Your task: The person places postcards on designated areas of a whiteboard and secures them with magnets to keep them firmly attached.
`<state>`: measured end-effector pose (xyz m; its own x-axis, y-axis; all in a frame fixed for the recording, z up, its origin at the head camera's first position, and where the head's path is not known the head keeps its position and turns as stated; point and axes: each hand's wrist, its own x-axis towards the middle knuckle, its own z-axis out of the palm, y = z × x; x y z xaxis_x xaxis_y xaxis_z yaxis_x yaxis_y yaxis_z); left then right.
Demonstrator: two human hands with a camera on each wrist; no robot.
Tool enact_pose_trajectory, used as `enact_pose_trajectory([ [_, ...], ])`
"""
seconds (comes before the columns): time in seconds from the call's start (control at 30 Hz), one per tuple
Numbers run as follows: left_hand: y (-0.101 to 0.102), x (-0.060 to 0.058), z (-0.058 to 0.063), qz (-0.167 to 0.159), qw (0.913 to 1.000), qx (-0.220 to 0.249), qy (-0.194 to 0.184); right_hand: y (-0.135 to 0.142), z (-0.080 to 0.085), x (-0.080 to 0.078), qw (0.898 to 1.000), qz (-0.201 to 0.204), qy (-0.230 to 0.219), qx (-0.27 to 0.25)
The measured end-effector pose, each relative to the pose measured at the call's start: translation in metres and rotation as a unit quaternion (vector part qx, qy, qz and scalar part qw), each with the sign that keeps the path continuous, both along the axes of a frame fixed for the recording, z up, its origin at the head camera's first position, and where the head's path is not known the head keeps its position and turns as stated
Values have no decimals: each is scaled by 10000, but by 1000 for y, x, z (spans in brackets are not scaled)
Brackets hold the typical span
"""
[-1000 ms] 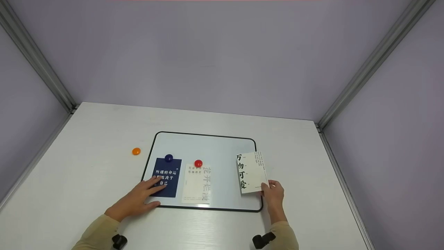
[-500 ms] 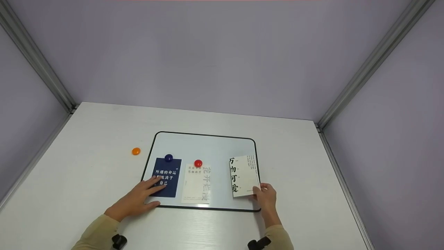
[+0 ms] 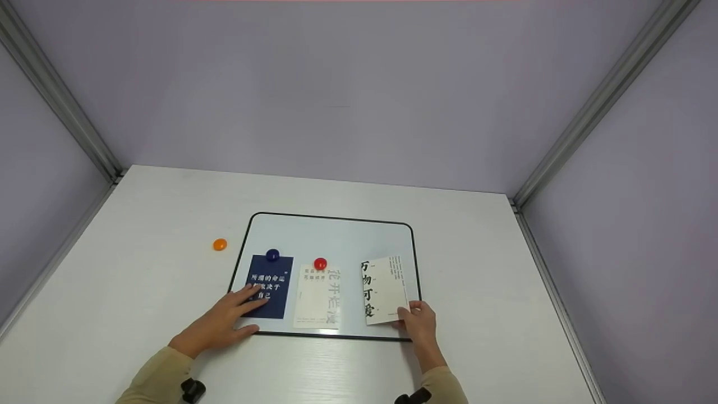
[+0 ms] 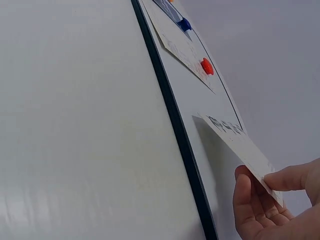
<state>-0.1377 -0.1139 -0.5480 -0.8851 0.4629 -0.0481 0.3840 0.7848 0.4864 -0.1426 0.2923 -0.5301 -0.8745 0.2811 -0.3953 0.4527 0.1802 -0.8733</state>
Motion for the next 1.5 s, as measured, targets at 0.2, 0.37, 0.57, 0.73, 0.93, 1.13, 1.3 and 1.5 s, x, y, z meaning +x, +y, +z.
enact_pose_trajectory([
  [0.2,0,-1,-2,-21,10000,-11,24,-5,0,2,10000,0,-40,64],
  [0.37,0,0,-3,6,10000,-34,5,-10,-1,4,9998,101,-20,160],
  [0.57,0,0,-3,6,10000,-26,-10,-15,-2,6,9990,173,20,420],
  [0.73,0,0,-4,-8,10000,-16,7,-15,-3,8,9966,209,72,796],
  [0.93,0,1,-2,15,10000,-12,33,-14,-5,9,9873,407,121,1533],
  [1.13,0,1,-1,26,10000,-20,34,-14,-6,11,9765,598,180,2062],
  [1.3,0,0,-2,15,10000,-41,34,-16,-6,12,9691,740,254,2340],
  [1.5,-1,-1,-2,-22,10000,-26,59,-18,-6,11,9614,915,287,2579],
])
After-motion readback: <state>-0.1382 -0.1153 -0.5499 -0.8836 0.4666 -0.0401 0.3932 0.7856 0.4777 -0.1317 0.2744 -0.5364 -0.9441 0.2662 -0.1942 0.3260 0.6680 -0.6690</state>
